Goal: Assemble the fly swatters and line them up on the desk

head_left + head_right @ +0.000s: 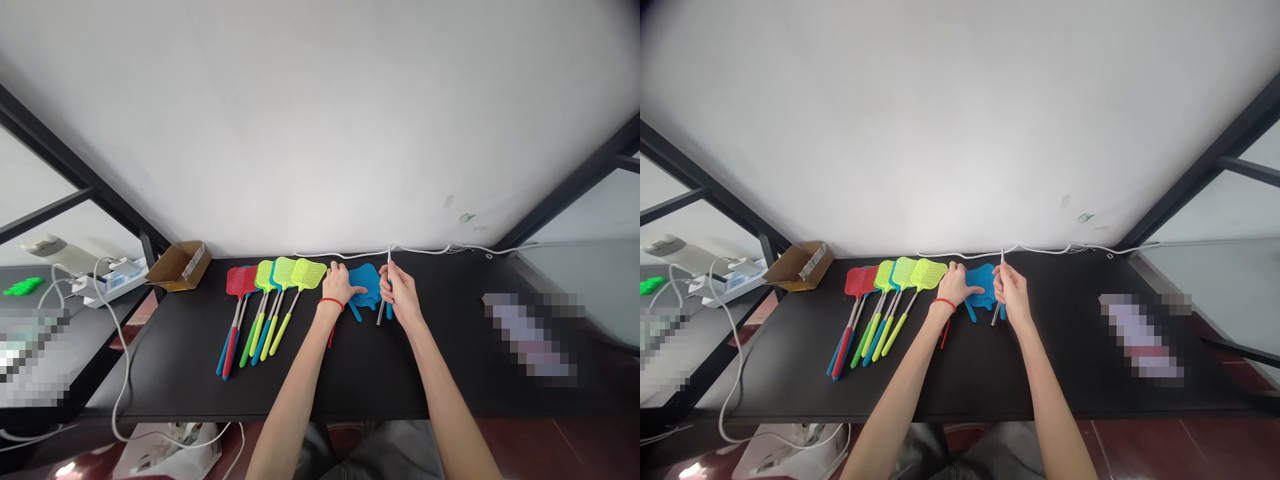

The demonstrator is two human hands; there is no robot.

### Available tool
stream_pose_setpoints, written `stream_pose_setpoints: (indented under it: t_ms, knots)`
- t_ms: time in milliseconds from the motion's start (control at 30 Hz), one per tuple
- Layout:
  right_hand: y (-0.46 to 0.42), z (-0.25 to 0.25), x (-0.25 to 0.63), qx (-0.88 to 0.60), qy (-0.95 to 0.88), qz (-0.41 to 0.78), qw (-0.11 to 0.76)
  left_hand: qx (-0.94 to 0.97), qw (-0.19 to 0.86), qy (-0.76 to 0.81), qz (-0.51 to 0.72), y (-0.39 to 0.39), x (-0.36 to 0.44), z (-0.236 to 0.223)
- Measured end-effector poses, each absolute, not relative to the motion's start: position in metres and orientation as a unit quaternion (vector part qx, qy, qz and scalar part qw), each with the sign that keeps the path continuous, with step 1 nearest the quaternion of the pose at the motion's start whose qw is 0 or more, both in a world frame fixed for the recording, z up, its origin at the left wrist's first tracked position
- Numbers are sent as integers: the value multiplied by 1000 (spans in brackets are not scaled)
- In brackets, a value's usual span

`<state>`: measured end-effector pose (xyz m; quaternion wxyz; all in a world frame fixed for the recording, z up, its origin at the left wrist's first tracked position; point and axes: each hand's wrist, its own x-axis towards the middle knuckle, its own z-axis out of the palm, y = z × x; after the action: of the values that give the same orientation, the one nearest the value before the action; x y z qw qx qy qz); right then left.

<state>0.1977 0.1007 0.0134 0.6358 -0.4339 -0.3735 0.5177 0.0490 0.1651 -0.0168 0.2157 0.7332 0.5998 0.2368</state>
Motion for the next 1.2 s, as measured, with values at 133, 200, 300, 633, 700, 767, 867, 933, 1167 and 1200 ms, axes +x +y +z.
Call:
stream_pose_setpoints:
  t_ms: [133, 200, 300, 633, 700, 767, 867, 933, 1167, 1200]
  knots:
    - [102, 12, 199, -429, -373, 521, 637, 707, 266, 565, 331, 169, 43, -21]
    - [103, 11, 201, -412, -367, 538, 638, 694, 305, 533, 376, 171, 38, -22]
    - [103, 11, 205, -384, -357, 563, 639, 640, 406, 470, 451, 172, 28, -20]
    - [90, 22, 196, -344, -448, 631, 532, 296, 631, 357, 622, 146, -29, -9]
    - [87, 22, 189, -360, -479, 639, 481, 255, 645, 357, 625, 140, -36, -12]
    - [86, 20, 184, -374, -501, 643, 443, 231, 659, 350, 625, 138, -39, -15]
    - [87, 14, 179, -376, -521, 650, 406, 202, 669, 329, 634, 138, -41, -16]
    - [89, 11, 177, -365, -541, 652, 386, 180, 668, 320, 647, 140, -42, -16]
    - [86, 12, 172, -396, -609, 597, 340, 183, 666, 289, 663, 141, -45, -15]
    - [85, 13, 172, -402, -615, 585, 343, 185, 666, 285, 664, 140, -45, -15]
